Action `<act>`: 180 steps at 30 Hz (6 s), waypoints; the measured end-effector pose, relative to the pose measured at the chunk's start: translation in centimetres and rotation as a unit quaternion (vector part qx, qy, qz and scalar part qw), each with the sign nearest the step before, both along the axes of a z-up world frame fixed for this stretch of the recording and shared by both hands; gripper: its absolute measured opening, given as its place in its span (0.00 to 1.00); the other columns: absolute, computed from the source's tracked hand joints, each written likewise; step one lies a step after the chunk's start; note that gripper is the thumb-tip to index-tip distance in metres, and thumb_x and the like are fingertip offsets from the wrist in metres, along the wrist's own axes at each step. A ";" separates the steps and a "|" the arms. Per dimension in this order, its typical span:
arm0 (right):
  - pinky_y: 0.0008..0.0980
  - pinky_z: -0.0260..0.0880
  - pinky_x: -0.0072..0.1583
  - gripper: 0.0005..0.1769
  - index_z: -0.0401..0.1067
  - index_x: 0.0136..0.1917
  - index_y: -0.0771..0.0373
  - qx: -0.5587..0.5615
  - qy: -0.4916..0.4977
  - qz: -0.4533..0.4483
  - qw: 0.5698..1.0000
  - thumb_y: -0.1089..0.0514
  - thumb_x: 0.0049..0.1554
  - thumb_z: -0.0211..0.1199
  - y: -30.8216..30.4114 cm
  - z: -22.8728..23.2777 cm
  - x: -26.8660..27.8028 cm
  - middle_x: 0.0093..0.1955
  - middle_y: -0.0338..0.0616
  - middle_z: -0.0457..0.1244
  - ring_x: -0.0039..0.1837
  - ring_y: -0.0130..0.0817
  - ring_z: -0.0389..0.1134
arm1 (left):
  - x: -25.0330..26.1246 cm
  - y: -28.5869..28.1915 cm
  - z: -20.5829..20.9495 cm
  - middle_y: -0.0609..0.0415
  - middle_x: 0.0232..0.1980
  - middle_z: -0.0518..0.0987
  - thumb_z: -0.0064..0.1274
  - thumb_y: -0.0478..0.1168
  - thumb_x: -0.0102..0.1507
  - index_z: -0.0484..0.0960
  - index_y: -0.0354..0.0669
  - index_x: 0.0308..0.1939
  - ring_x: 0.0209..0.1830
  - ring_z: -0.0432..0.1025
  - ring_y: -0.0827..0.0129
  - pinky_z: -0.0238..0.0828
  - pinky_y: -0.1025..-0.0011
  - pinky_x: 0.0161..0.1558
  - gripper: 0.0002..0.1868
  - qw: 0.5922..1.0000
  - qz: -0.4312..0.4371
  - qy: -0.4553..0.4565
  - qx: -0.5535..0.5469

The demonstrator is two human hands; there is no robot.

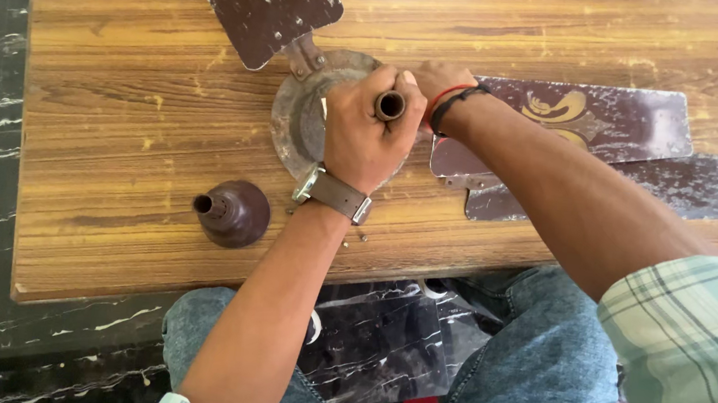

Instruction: The person uses a screwdriver to remove screws from a ceiling fan hub and detaches the fan blades. The person then reattaches the blades and secures them with screws.

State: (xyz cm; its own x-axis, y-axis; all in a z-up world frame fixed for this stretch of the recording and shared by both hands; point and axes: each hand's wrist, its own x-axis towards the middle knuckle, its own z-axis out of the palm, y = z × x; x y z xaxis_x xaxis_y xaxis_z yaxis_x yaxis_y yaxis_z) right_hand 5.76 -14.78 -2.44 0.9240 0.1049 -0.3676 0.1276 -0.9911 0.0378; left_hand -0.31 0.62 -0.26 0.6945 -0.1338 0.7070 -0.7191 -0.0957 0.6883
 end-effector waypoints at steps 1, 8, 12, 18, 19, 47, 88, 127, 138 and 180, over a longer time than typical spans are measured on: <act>0.46 0.75 0.51 0.11 0.75 0.53 0.57 0.033 -0.033 -0.003 0.999 0.52 0.60 0.58 -0.2 0.2 -0.3 0.47 0.49 0.72 0.51 0.46 0.74 | -0.1 0.0 0.1 0.50 0.18 0.69 0.52 0.37 0.69 0.69 0.37 0.26 0.16 0.67 0.66 0.60 0.66 0.23 0.17 1.000 -0.001 0.006 -0.001; 0.49 0.73 0.55 0.14 0.80 0.55 0.52 0.166 -0.112 -0.121 0.972 0.51 0.62 0.55 -1.6 -2.9 -6.3 0.48 0.51 0.71 0.49 0.50 0.73 | -0.1 0.4 0.7 0.51 0.19 0.70 0.50 0.38 0.70 0.73 0.37 0.28 0.17 0.67 0.69 0.61 0.68 0.24 0.16 1.000 0.015 0.018 0.003; 0.41 0.74 0.44 0.17 0.76 0.58 0.57 0.336 -0.186 -0.164 0.909 0.47 0.63 0.61 -0.6 -6.6 -12.5 0.37 0.53 0.71 0.37 0.45 0.73 | 0.4 0.2 0.4 0.56 0.20 0.74 0.49 0.39 0.69 0.75 0.41 0.27 0.19 0.70 0.73 0.63 0.71 0.23 0.15 1.000 0.021 -0.002 0.000; 0.39 0.73 0.45 0.14 0.78 0.56 0.59 0.484 -0.204 -0.098 0.845 0.55 0.56 0.65 1.3 -12.3 -18.1 0.41 0.53 0.71 0.40 0.41 0.74 | 1.6 0.1 -0.6 0.56 0.20 0.68 0.52 0.41 0.69 0.70 0.39 0.27 0.22 0.65 0.71 0.60 0.68 0.28 0.17 0.998 0.050 -0.024 0.016; 0.40 0.72 0.44 0.15 0.78 0.56 0.57 0.477 -0.142 -0.110 0.860 0.55 0.55 0.64 1.8 -12.8 -18.4 0.40 0.53 0.71 0.40 0.43 0.74 | 1.8 0.0 -0.7 0.57 0.19 0.68 0.52 0.41 0.69 0.70 0.40 0.26 0.20 0.65 0.73 0.59 0.70 0.26 0.17 0.999 0.045 0.001 0.014; 0.44 0.65 0.40 0.16 0.75 0.46 0.66 0.464 -0.196 -0.155 0.850 0.50 0.56 0.70 0.8 -11.6 -15.4 0.36 0.56 0.66 0.34 0.49 0.66 | 7.1 -2.9 0.4 0.57 0.20 0.71 0.50 0.43 0.67 0.75 0.38 0.26 0.21 0.67 0.74 0.66 0.68 0.27 0.16 0.983 0.174 0.022 -0.046; 0.47 0.54 0.74 0.29 0.74 0.70 0.51 0.197 -0.356 -0.337 0.849 0.45 0.57 0.64 -14.3 -23.5 -16.9 0.78 0.67 0.50 0.76 0.62 0.53 | -13.1 10.2 -7.2 0.53 0.50 0.84 0.52 0.52 0.67 0.78 0.53 0.58 0.41 0.82 0.61 0.81 0.64 0.38 0.18 0.951 0.193 0.166 0.178; 0.35 0.68 0.40 0.08 0.78 0.52 0.59 0.415 -0.473 -0.056 0.775 0.57 0.59 0.69 -3.0 -3.5 -21.2 0.43 0.46 0.70 0.39 0.41 0.71 | 10.6 1.5 13.3 0.35 0.38 0.83 0.60 0.33 0.57 0.86 0.35 0.33 0.39 0.80 0.45 0.79 0.55 0.40 0.04 0.690 0.153 -0.205 0.677; 0.36 0.71 0.42 0.29 0.77 0.53 0.66 0.412 -0.353 -0.075 0.837 0.50 0.43 0.78 -7.5 -2.7 -22.0 0.49 0.49 0.68 0.43 0.39 0.71 | 9.1 0.6 15.6 0.40 0.36 0.84 0.66 0.37 0.55 0.88 0.38 0.32 0.37 0.81 0.47 0.78 0.54 0.35 0.06 0.648 0.138 -0.199 0.722; 0.39 0.69 0.46 0.18 0.75 0.56 0.66 0.328 -0.442 -0.220 0.805 0.58 0.54 0.70 -12.3 -5.6 -22.4 0.47 0.50 0.68 0.43 0.41 0.69 | 7.2 3.0 12.8 0.39 0.29 0.82 0.50 0.57 0.70 0.80 0.34 0.40 0.32 0.78 0.45 0.74 0.52 0.34 0.26 0.757 0.126 -0.111 0.632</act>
State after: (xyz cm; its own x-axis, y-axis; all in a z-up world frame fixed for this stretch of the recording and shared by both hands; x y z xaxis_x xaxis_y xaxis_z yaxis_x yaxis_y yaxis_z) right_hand -16.66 -27.09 -8.06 0.7951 -0.4001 0.4557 -0.0300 -0.7765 -0.6295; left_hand 6.93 3.66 12.54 0.6931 -0.6839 0.2277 -0.6532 -0.7295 -0.2027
